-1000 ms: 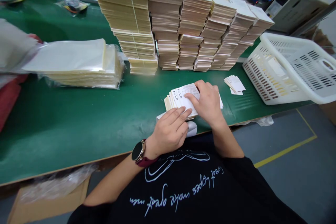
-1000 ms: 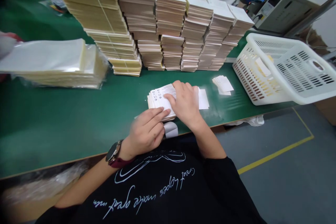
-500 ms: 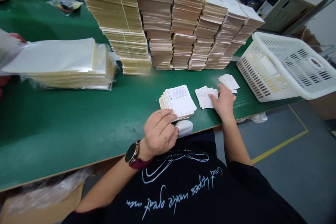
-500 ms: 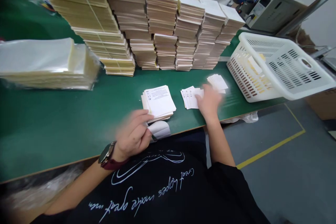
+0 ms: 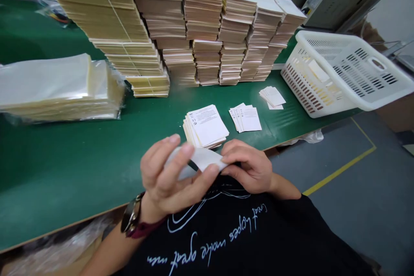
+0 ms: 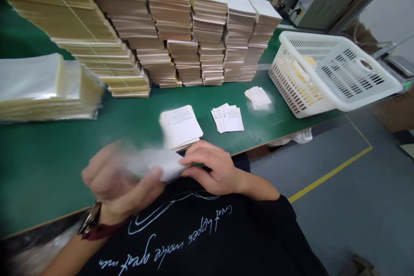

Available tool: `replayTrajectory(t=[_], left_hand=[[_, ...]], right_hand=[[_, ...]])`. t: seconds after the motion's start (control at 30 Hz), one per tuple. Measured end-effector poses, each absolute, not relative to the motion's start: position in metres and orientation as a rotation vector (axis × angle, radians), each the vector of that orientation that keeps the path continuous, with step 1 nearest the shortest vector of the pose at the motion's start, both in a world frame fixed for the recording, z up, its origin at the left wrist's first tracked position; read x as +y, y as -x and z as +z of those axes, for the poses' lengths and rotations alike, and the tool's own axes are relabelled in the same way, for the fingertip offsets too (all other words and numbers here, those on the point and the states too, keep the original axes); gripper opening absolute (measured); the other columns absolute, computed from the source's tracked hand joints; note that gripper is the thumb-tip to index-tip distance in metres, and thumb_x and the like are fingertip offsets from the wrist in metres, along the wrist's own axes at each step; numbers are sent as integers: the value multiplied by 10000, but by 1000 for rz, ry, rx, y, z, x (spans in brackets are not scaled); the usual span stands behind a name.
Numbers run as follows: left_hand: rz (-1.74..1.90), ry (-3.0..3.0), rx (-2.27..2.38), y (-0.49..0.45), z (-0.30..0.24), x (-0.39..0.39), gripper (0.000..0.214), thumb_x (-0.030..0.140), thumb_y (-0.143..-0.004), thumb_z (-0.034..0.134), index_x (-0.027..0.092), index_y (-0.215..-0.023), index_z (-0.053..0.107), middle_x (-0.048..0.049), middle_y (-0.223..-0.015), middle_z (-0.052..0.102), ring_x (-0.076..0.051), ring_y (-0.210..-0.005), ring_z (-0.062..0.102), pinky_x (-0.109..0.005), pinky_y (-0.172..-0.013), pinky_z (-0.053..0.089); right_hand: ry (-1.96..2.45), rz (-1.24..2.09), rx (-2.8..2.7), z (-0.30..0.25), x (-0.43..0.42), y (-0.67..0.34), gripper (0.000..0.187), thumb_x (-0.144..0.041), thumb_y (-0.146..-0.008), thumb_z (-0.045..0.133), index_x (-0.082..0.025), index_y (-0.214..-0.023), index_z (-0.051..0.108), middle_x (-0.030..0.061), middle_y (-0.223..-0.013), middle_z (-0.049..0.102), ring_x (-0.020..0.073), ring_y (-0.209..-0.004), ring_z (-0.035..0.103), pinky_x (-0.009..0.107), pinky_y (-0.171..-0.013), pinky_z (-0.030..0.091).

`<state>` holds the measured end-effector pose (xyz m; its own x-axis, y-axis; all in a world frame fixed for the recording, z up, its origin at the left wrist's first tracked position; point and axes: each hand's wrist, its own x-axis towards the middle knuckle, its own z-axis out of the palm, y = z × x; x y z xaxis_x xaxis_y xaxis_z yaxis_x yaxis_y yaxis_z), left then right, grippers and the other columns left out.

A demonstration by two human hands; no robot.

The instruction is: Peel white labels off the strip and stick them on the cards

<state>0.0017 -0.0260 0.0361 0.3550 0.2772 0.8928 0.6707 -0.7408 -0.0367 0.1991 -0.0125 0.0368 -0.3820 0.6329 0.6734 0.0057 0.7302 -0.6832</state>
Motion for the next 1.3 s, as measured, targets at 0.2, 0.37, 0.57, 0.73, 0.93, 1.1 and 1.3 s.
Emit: replayTrajectory(t=[0.2,0.37,0.57,0.73,0.93,1.1,1.3], left_hand=[[-1282,2566,-892,-5,37,-32,113,148,-805,538,166,-881,620,-72,-847,703,-224,-902,654,-412,-864,524],[-1291,2750,-1016,-4,34,-30,65,126,-782,510,164,-802,559,-58,-728,652,-186,-700,604,-355,-665,513],[-1341,2544,-1007,1,21,-25,82,146,-755,547,137,-832,574,-132,-864,676,-263,-868,634,-425,-732,555],[-1290,2575,-955,-2,4,-19,129,114,-742,523,124,-858,579,-172,-1030,676,-305,-1063,618,-492,-882,560],[-1276,2643,-947,-2,-2,-15,160,77,-756,511,80,-893,594,-192,-1036,677,-309,-1071,624,-490,-915,561],[-1240,2648,-968,0,0,-16,156,94,-763,524,89,-890,615,-169,-1029,692,-299,-1052,643,-472,-930,566],[-1193,2666,-1016,0,0,-15,166,90,-741,531,75,-874,629,-206,-1166,669,-313,-1053,654,-448,-930,574]], right_hand=[[555,587,-1962,39,-11,-199,148,-191,-893,592,-243,-1027,629,14,-819,646,159,-791,612,355,-710,548],[574,250,-1982,37,-11,-203,134,-169,-890,524,-255,-902,625,22,-896,623,191,-844,591,422,-748,495],[725,132,-1653,45,-3,-208,164,-245,-929,472,-352,-976,588,-22,-721,553,179,-677,578,417,-707,487],[1113,328,-1693,40,26,-192,65,-222,-880,572,-241,-888,633,-7,-756,619,156,-715,579,348,-691,491],[1273,567,-1780,22,48,-178,67,-198,-837,600,-193,-793,651,-26,-678,619,112,-636,531,293,-656,454],[1289,551,-1841,28,50,-177,86,-159,-826,604,-190,-755,640,-41,-641,593,100,-621,508,272,-643,428],[1282,309,-2026,29,46,-173,111,-173,-856,581,-202,-752,603,-41,-610,558,114,-611,505,292,-681,424]])
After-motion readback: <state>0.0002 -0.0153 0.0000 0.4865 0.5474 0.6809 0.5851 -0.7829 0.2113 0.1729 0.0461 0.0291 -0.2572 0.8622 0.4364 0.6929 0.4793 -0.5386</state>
